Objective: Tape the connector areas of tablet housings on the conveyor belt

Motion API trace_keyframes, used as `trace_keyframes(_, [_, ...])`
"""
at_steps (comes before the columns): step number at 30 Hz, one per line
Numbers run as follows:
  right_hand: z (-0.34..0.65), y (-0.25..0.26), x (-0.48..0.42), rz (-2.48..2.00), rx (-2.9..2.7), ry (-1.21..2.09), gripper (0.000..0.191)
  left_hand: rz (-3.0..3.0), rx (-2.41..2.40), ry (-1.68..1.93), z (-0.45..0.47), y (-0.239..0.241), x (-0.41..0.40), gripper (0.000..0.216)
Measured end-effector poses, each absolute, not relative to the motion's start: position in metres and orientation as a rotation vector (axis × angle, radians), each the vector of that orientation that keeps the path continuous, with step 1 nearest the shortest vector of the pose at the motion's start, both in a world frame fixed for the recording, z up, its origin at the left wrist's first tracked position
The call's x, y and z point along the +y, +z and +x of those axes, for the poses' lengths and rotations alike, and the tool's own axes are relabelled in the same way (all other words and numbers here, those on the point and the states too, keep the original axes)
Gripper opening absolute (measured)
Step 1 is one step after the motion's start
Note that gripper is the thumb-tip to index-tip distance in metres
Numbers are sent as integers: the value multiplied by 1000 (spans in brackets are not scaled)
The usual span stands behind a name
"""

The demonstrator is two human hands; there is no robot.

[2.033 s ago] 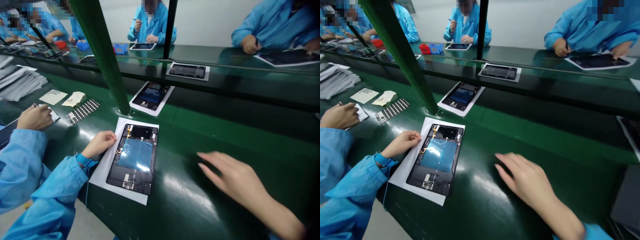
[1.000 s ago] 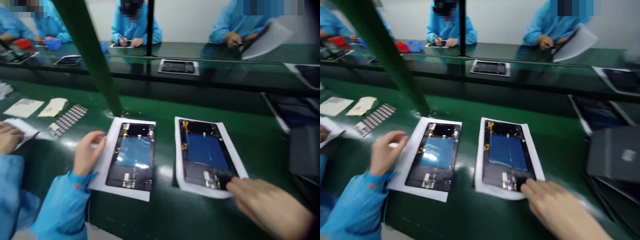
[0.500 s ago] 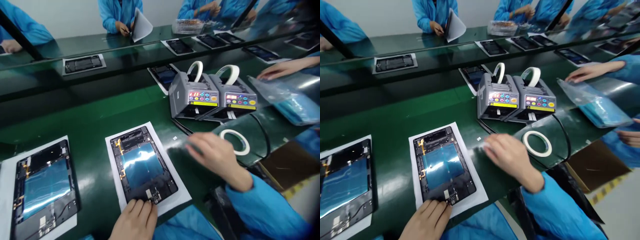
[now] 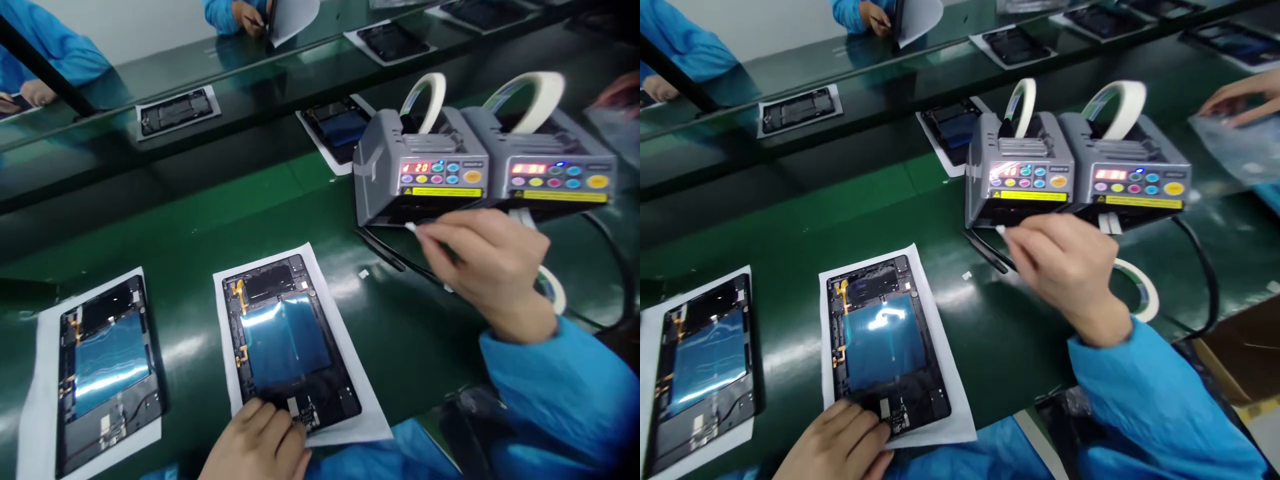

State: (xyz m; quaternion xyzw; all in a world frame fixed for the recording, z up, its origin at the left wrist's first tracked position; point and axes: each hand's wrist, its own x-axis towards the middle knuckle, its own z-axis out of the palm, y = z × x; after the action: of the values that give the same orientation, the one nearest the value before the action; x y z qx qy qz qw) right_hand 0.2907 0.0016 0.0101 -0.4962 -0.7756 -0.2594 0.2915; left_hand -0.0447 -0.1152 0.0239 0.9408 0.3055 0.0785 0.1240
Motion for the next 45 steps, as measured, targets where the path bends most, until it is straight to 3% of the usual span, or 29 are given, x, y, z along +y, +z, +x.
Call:
trace_keyframes(2, [266,16,-6,-1206,-2191,-460,3,2711,868,223,-38,31,-99,22])
trace_keyframes(5, [225,14,-3,-1082,-2407,-190,13,2707,877,199,-30,32,-71,22])
trace_keyframes(14, [196,-35,30,-1017,-2342,205,16,2636,1342,375,-17,-3,6,21])
trace_keyframes(20, [206,-37,33,-1007,-2318,404,16,2585,1328,373,-10,-11,24,17])
trace_keyframes(30, [208,-39,36,-1013,-2329,485,20,2827,1222,196,-8,-11,23,16])
trace_keyframes(45, [208,-41,36,-987,-2321,503,22,2285,1186,570,-5,-15,31,10])
